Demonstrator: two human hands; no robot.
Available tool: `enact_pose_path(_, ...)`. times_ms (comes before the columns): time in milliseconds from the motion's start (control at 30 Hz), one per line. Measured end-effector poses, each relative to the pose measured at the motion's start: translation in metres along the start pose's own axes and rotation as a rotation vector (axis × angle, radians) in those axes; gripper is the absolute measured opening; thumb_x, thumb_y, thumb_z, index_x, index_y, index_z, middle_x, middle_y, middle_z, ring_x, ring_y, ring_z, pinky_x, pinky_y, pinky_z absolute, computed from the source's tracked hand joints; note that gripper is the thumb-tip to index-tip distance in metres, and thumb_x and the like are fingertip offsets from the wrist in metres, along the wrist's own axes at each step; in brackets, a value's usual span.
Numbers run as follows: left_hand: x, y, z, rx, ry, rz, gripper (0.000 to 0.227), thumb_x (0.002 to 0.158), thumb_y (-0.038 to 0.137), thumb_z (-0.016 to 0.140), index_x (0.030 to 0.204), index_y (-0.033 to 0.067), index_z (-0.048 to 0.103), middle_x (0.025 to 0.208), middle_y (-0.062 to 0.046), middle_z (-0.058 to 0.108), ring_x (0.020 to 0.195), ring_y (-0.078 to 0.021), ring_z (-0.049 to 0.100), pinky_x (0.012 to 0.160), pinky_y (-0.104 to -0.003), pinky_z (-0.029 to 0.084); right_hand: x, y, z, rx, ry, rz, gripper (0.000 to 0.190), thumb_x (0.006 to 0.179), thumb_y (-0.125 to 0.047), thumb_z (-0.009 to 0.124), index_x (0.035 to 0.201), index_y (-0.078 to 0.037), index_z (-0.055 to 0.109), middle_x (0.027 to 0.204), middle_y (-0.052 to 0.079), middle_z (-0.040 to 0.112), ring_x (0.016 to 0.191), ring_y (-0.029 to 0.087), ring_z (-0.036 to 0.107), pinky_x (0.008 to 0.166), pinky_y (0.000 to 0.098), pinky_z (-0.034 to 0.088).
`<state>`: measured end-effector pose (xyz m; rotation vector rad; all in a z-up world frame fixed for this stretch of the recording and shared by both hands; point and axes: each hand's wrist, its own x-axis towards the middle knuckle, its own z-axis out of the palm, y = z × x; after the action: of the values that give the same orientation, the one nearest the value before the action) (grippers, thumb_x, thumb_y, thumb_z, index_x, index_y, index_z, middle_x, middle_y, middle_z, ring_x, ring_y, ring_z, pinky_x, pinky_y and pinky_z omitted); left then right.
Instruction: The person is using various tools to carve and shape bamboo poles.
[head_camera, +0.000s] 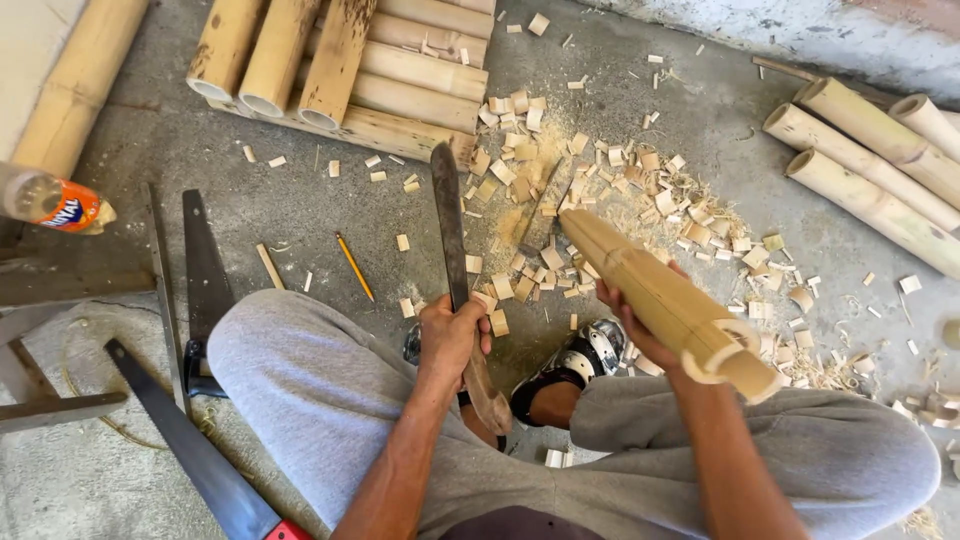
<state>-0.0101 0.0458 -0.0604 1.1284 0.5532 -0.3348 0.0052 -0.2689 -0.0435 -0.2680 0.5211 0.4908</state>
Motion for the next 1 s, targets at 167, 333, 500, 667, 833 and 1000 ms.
enact_pose_path(167,-0.009,-0.009,0.002,0.388,-0.076,0.414,0.006,0.09,0.004,0.058,0.094,-0.0005,0.059,0.062,-0.01,0.058,0.045,-0.0192,0.056,0.042,-0.034,0.043,-0.087,-0.031,0.049,-0.241,0.284,-0.072,0.072,0.103,-0.05,0.054,0.153,0.0,0.042,0.129,0.038,0.055,0.1,0.041,0.072,0.064,0.0345,0.069)
enact_pose_path(333,-0.03,0.012,0.034,0.554,-0.182,0.839,0.009,0.098,0.007,0.055,0.102,0.0002,0.058,0.08,-0.013,0.064,0.066,-0.0264,0.067,0.057,-0.04,0.051,-0.129,-0.044,0.077,-0.565,0.402,-0.256,0.074,0.109,-0.047,0.045,0.154,0.012,0.038,0.14,0.042,0.051,0.113,0.056,0.065,0.068,0.0317,0.068)
enact_pose_path(500,-0.02,-0.023,0.059,0.828,-0.164,0.523,0.027,0.1,0.027,0.064,0.091,0.0027,0.067,0.066,-0.017,0.066,0.062,-0.0372,0.067,0.057,-0.05,0.05,-0.142,-0.038,0.116,-0.719,0.313,-0.605,0.085,0.098,-0.067,0.033,0.149,0.002,0.035,0.144,0.033,0.051,0.121,0.047,0.067,0.081,0.0524,0.066)
enact_pose_path(667,-0.023,-0.027,0.064,0.839,-0.191,0.549,0.032,0.098,0.032,0.064,0.09,0.0012,0.063,0.063,-0.016,0.065,0.059,-0.037,0.067,0.057,-0.049,0.051,-0.137,-0.073,0.094,-1.156,0.121,-0.667,0.075,0.095,-0.033,0.07,0.154,-0.004,0.034,0.139,0.029,0.055,0.11,0.042,0.065,0.082,0.0497,0.06)
enact_pose_path(833,-0.01,-0.022,0.068,0.765,-0.235,0.415,0.046,0.1,0.045,0.061,0.084,0.0021,0.061,0.055,-0.012,0.06,0.05,-0.0283,0.064,0.05,-0.044,0.049,-0.122,-0.093,0.072,-1.387,0.479,-0.878,0.06,0.098,-0.005,0.079,0.143,-0.001,0.04,0.126,0.026,0.063,0.104,0.037,0.064,0.095,0.0574,0.055)
enact_pose_path(1000,-0.003,-0.032,0.073,0.82,-0.307,0.32,0.067,0.1,0.066,0.044,0.078,0.0046,0.06,0.05,-0.001,0.047,0.041,-0.015,0.049,0.037,-0.034,0.041,-0.112,-0.091,0.046,-1.049,0.2,-1.104,0.081,0.092,-0.001,0.081,0.153,-0.008,0.028,0.148,0.011,0.05,0.14,0.026,0.055,0.129,0.049,0.051)
